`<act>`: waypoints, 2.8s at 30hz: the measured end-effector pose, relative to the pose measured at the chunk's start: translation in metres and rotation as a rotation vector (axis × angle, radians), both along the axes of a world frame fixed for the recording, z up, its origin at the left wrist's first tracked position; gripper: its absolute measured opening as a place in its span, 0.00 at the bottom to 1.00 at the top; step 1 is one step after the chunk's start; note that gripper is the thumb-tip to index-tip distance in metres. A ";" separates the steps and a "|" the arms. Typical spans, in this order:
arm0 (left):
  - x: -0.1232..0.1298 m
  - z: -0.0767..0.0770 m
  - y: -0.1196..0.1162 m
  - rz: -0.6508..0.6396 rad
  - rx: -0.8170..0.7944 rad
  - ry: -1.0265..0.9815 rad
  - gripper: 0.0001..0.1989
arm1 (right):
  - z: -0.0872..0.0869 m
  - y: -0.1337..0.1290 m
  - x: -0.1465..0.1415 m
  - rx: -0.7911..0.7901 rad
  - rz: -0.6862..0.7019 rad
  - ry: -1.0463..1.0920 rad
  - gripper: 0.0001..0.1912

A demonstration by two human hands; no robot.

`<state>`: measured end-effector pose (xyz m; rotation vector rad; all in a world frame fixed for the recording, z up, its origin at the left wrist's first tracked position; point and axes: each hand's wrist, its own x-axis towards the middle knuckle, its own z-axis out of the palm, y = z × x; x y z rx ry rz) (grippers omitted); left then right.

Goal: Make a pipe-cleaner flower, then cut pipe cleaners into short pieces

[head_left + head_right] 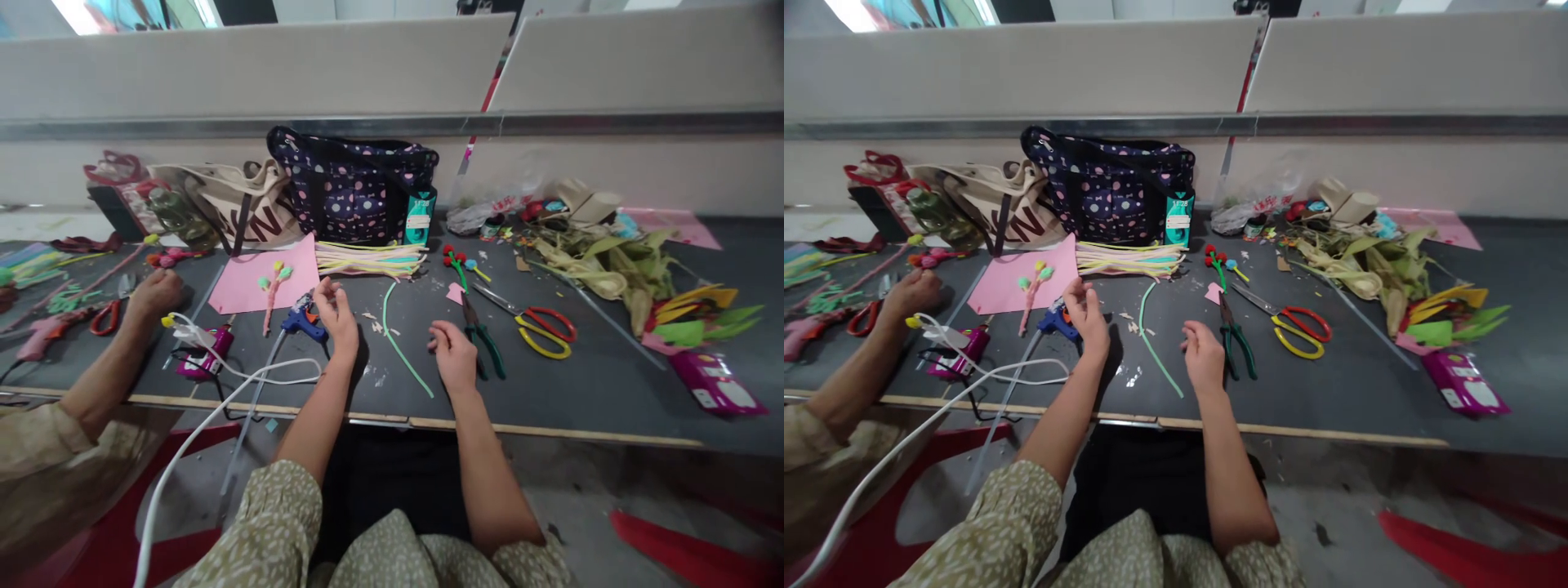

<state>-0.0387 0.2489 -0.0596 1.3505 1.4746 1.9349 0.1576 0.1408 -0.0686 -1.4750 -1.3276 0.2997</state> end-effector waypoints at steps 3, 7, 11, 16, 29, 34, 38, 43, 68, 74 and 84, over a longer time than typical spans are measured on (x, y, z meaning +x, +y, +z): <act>0.000 0.000 0.003 0.001 -0.009 -0.046 0.23 | -0.005 -0.001 -0.007 -0.010 0.098 -0.098 0.14; 0.000 0.002 0.003 -0.001 0.031 -0.077 0.24 | -0.005 -0.008 -0.006 -0.015 0.103 -0.114 0.13; 0.001 0.003 0.002 -0.007 0.001 -0.068 0.24 | -0.003 -0.011 -0.004 -0.037 0.049 -0.131 0.13; 0.001 0.002 0.002 -0.021 -0.015 -0.069 0.24 | -0.001 -0.011 -0.008 -0.035 0.064 -0.181 0.13; 0.000 0.002 0.002 -0.005 0.040 -0.006 0.20 | -0.003 -0.012 -0.006 -0.055 -0.060 -0.135 0.12; -0.001 0.006 -0.001 -0.015 0.046 0.035 0.16 | 0.007 -0.007 -0.003 -0.063 -0.173 -0.229 0.15; 0.001 0.010 -0.001 0.011 0.110 0.013 0.19 | 0.030 0.008 0.003 -0.049 -0.054 -0.237 0.17; 0.001 0.012 -0.001 0.027 0.111 0.023 0.21 | 0.060 0.027 -0.007 -0.223 0.040 -0.281 0.15; 0.008 -0.004 -0.001 -0.330 -0.167 0.208 0.13 | 0.034 -0.035 0.050 -0.706 -0.281 -0.795 0.38; 0.015 -0.001 -0.007 -0.396 -0.193 0.286 0.08 | 0.008 -0.039 0.069 -0.641 -0.347 -0.529 0.38; 0.018 0.011 -0.024 -0.286 0.166 0.315 0.14 | 0.025 0.030 0.023 -0.173 0.097 -0.026 0.32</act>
